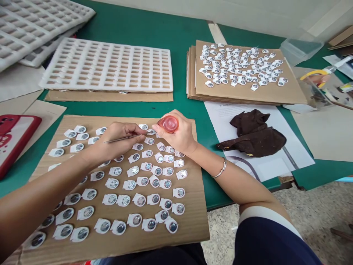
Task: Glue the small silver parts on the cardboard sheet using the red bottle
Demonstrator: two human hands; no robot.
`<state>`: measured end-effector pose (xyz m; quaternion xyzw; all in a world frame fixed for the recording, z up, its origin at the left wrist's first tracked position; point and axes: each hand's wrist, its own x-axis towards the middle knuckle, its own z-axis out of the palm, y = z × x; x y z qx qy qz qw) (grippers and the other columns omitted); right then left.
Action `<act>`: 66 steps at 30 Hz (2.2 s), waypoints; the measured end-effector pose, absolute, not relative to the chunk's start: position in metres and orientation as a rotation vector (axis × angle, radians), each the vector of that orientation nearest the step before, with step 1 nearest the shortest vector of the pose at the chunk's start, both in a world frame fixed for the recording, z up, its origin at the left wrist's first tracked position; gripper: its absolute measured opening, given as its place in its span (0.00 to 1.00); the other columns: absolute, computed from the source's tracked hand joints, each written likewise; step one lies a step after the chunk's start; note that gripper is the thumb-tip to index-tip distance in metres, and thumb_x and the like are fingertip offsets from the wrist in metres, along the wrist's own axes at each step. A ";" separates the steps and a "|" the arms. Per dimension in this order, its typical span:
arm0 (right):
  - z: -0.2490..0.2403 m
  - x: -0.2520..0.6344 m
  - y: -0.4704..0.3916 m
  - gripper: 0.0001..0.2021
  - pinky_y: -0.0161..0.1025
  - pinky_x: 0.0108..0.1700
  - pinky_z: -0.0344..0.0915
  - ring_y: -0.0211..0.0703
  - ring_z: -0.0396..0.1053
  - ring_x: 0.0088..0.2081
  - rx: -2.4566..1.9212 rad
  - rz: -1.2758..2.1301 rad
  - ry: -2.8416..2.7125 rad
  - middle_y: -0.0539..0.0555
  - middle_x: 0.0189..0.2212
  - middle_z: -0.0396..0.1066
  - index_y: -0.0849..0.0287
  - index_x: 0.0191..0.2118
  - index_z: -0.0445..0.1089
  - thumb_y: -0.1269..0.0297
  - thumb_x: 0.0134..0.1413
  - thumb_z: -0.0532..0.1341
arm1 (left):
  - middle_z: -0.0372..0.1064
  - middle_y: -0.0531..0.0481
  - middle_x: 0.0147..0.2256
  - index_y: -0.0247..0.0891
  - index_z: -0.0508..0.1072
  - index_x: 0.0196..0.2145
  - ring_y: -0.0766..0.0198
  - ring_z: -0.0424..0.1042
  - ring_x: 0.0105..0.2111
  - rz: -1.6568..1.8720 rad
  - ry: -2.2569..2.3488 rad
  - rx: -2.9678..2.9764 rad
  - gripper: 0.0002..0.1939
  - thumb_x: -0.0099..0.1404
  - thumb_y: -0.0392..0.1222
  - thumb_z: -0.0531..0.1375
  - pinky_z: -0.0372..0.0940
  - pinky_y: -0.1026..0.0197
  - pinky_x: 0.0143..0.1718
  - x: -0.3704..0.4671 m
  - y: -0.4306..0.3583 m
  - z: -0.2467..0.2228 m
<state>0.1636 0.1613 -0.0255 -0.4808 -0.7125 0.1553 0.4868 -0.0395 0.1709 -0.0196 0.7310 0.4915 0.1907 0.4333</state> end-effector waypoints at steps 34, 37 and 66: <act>-0.025 0.165 0.163 0.08 0.40 0.36 0.65 0.38 0.67 0.32 -1.215 0.401 -1.723 0.50 0.29 0.68 0.57 0.29 0.66 0.61 0.44 0.64 | 0.71 0.52 0.28 0.40 0.72 0.34 0.66 0.68 0.26 0.501 1.142 1.781 0.09 0.57 0.42 0.55 0.60 0.67 0.23 -0.041 0.171 -0.017; -0.024 0.165 0.163 0.08 0.40 0.36 0.65 0.38 0.67 0.32 -1.222 0.395 -1.724 0.50 0.29 0.68 0.57 0.29 0.65 0.60 0.45 0.63 | 0.71 0.52 0.28 0.39 0.72 0.35 0.67 0.68 0.26 0.499 1.141 1.791 0.09 0.57 0.42 0.55 0.60 0.67 0.24 -0.041 0.171 -0.018; -0.023 0.161 0.160 0.08 0.39 0.36 0.66 0.37 0.67 0.31 -1.154 0.459 -1.703 0.50 0.28 0.67 0.58 0.29 0.66 0.61 0.44 0.64 | 0.70 0.53 0.26 0.39 0.73 0.31 0.68 0.67 0.25 0.493 1.201 1.830 0.07 0.57 0.42 0.56 0.59 0.67 0.24 -0.039 0.173 -0.015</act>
